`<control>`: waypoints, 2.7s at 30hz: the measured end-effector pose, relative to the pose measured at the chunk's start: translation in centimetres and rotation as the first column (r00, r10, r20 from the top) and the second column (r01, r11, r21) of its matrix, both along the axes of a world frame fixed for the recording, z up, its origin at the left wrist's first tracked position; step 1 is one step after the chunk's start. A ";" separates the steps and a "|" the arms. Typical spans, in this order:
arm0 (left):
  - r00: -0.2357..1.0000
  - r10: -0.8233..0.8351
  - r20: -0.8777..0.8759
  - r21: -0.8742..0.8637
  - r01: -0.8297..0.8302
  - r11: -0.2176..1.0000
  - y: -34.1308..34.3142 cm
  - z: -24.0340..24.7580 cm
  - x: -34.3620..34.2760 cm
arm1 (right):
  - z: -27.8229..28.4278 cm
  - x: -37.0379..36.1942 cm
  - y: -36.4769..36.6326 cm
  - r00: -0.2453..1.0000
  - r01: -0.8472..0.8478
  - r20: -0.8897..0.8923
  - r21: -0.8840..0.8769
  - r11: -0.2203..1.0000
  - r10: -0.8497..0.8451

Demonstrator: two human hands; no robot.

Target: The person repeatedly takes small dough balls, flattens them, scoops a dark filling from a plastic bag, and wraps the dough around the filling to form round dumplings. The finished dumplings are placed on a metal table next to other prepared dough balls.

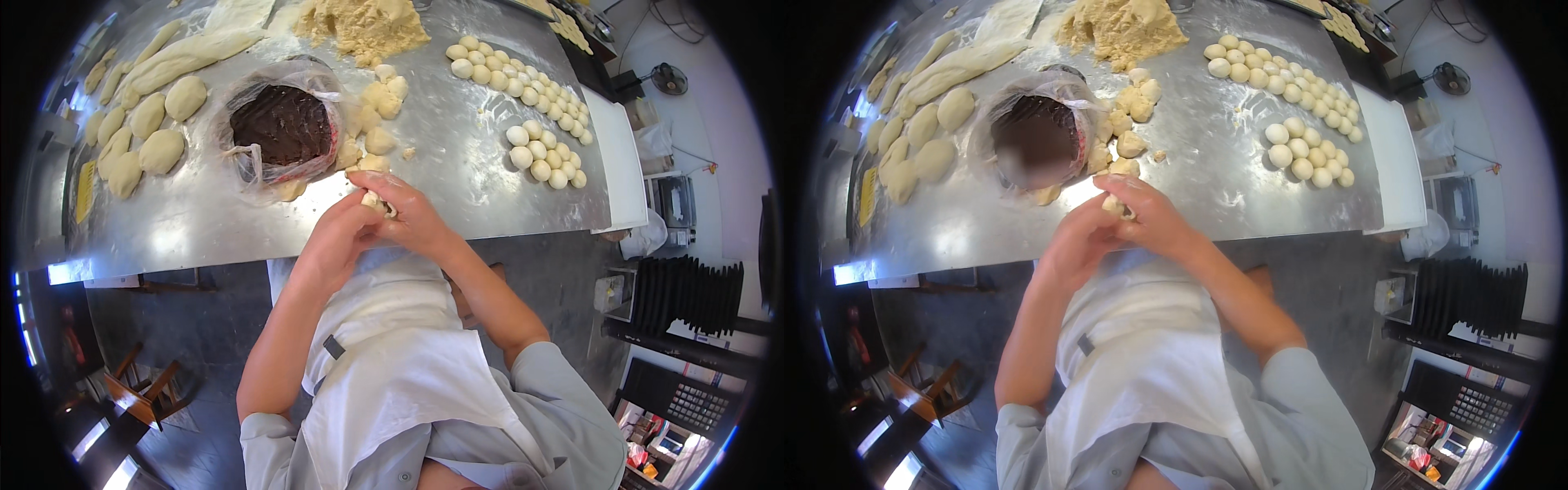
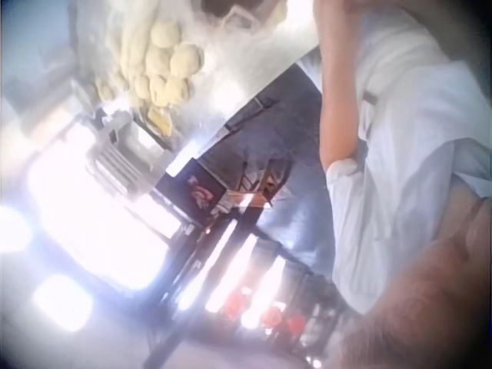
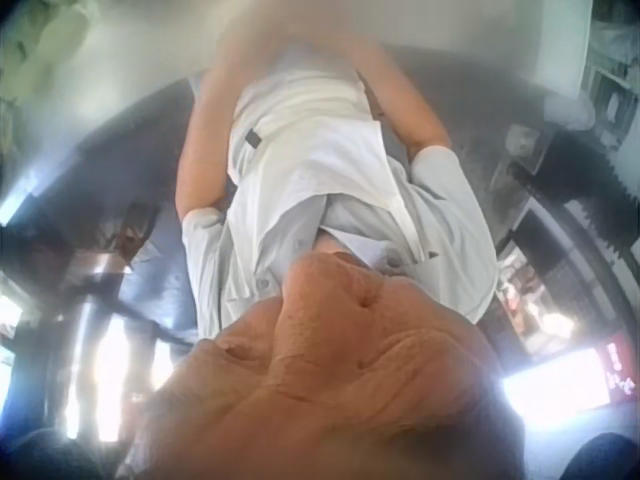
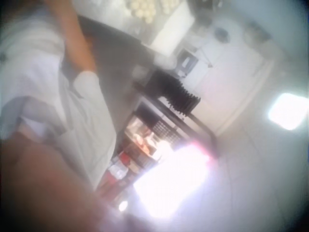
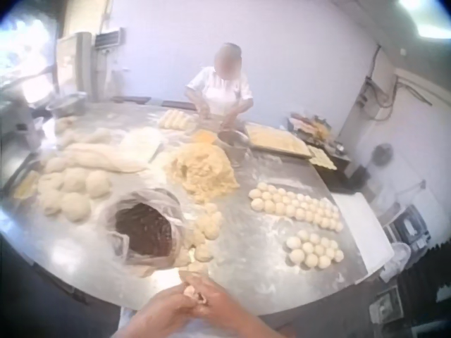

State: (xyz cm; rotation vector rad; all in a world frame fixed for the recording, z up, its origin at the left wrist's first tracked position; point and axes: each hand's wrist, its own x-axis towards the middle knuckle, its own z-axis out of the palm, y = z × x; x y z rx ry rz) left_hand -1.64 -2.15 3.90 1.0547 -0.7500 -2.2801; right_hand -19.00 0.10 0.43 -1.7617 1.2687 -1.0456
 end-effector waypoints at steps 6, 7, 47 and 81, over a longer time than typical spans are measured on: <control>0.991 0.037 -0.132 -0.008 -0.038 0.999 -0.2 0.1 1.6 | -0.1 1.6 -0.9 0.995 0.070 -0.060 -0.202 0.977 -0.084; 0.964 0.108 -0.244 0.094 -0.087 0.992 -0.4 -0.3 1.8 | -0.2 1.4 -1.1 0.991 0.069 -0.093 -0.261 0.963 -0.096; 0.949 0.135 -0.286 -0.133 -0.179 0.975 2.4 -4.6 -0.6 | 3.0 2.2 0.3 0.789 0.014 0.541 0.460 0.888 -0.293; 0.876 0.420 0.238 -0.963 0.271 -0.019 1.8 -4.7 -11.5 | -2.1 -12.0 7.1 0.797 0.575 0.011 0.291 0.765 -0.604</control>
